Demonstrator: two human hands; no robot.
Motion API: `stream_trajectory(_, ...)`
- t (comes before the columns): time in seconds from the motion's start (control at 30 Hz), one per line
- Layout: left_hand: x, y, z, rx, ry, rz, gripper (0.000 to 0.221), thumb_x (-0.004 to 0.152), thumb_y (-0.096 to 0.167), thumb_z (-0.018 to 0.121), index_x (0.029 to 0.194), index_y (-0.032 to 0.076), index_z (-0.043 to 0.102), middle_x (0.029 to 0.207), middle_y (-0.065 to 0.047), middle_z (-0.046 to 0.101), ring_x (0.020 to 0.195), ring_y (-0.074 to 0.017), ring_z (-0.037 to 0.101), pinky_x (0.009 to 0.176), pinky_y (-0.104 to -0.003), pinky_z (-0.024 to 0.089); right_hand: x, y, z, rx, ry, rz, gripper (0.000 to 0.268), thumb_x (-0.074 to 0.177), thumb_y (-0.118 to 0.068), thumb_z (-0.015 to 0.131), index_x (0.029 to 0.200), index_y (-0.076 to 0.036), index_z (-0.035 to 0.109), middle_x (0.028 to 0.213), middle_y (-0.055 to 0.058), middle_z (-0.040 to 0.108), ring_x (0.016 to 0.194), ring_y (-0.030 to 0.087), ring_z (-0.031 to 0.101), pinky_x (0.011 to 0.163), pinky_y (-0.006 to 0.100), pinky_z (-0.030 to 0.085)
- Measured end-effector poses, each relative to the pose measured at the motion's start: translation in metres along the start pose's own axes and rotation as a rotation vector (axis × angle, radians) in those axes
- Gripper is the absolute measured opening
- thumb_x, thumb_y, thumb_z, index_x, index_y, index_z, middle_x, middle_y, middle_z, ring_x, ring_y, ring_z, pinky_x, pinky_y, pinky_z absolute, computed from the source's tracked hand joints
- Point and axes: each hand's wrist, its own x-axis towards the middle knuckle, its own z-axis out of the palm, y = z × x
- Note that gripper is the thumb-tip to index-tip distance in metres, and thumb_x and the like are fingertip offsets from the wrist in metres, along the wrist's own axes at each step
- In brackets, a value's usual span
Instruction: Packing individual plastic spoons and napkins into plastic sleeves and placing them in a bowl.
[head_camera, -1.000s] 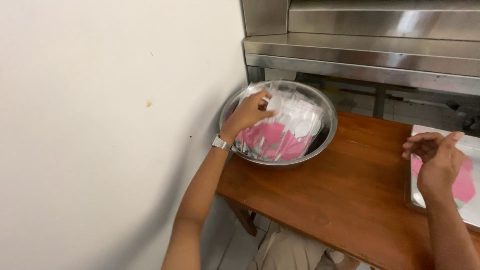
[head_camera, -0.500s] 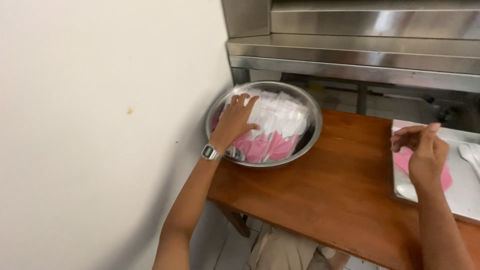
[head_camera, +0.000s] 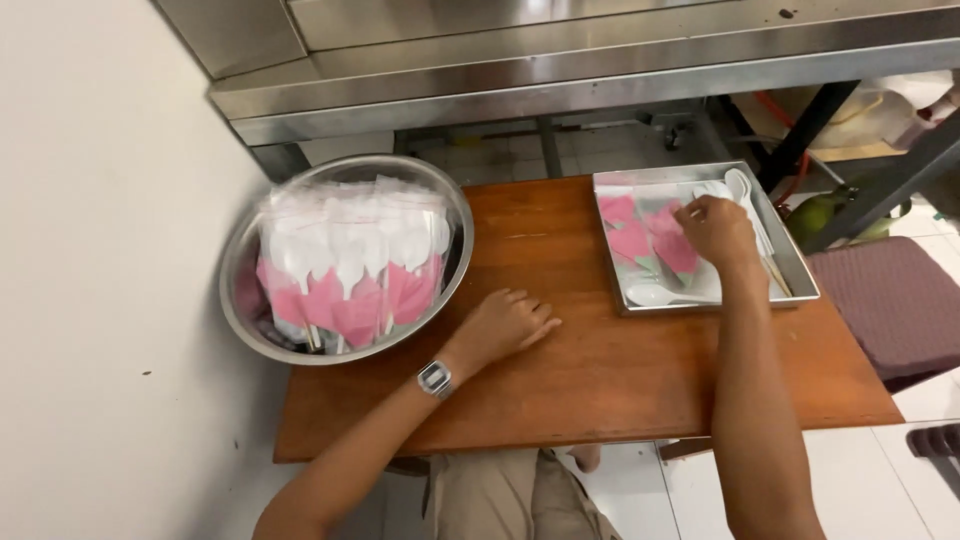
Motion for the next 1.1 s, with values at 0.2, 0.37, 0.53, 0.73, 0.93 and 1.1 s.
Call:
stream_trajectory(0.2,0.015,0.009,0.018,-0.090,0.065,-0.079,0.038,0.099,0.032,0.054,0.074,0.012,0.074,0.066,-0.011,0.073,0.062,-0.0290,0.073,0.061,-0.039,0.057,-0.021,-0.025,-0.018,-0.137,-0.164,0.080,0.066,0.082,-0.050,0.079,0.127,-0.001,0.074,0.123,0.031,0.073,0.116,0.052,0.067,0.099,0.060,0.052)
stream_trajectory(0.37,0.004,-0.003,0.034,-0.047,0.163,-0.070,0.035,0.101,0.029,0.057,0.072,0.012,0.067,0.067,-0.006,0.067,0.064,-0.0304,0.066,0.059,-0.042,0.049,-0.017,-0.025,-0.011,-0.153,-0.196,0.193,0.091,0.069,-0.055,0.086,0.144,-0.011,0.058,0.142,0.024,0.061,0.128,0.043,0.058,0.102,0.051,0.046)
stream_trajectory(0.53,0.001,-0.003,0.046,-0.093,0.144,-0.086,0.032,0.101,0.027,0.056,0.073,0.012,0.064,0.070,-0.006,0.066,0.069,-0.0311,0.067,0.063,-0.043,0.050,-0.022,-0.035,-0.013,-0.179,-0.161,0.207,0.086,0.068,-0.049,0.088,0.140,-0.010,0.061,0.139,0.022,0.063,0.122,0.043,0.060,0.097,0.054,0.049)
stream_trajectory(0.73,0.000,-0.003,0.040,-0.076,0.176,-0.070,0.027,0.100,0.024,0.057,0.076,0.011,0.061,0.067,-0.009,0.068,0.062,-0.0315,0.067,0.054,-0.042,0.048,-0.011,-0.020,-0.004,-0.154,-0.135,0.153,0.078,0.069,-0.043,0.093,0.132,-0.004,0.069,0.133,0.029,0.065,0.119,0.046,0.061,0.093,0.057,0.049)
stream_trajectory(0.93,-0.002,-0.003,0.040,-0.087,0.133,-0.075,0.033,0.102,0.027,0.051,0.074,0.010,0.058,0.068,-0.009,0.068,0.060,-0.0356,0.066,0.053,-0.046,0.047,-0.018,-0.034,-0.008,-0.140,-0.130,0.209,0.036,0.073,-0.024,0.080,0.108,-0.017,0.081,0.106,0.027,0.076,0.098,0.046,0.069,0.083,0.051,0.054)
stream_trajectory(1.1,0.000,-0.003,0.042,-0.090,0.138,-0.069,0.028,0.101,0.028,0.054,0.079,0.014,0.064,0.071,-0.007,0.071,0.066,-0.0323,0.070,0.056,-0.044,0.050,0.013,0.023,0.021,-0.176,-0.042,-0.011,0.037,0.074,-0.035,0.088,0.102,-0.012,0.080,0.095,0.022,0.078,0.091,0.045,0.072,0.075,0.052,0.054)
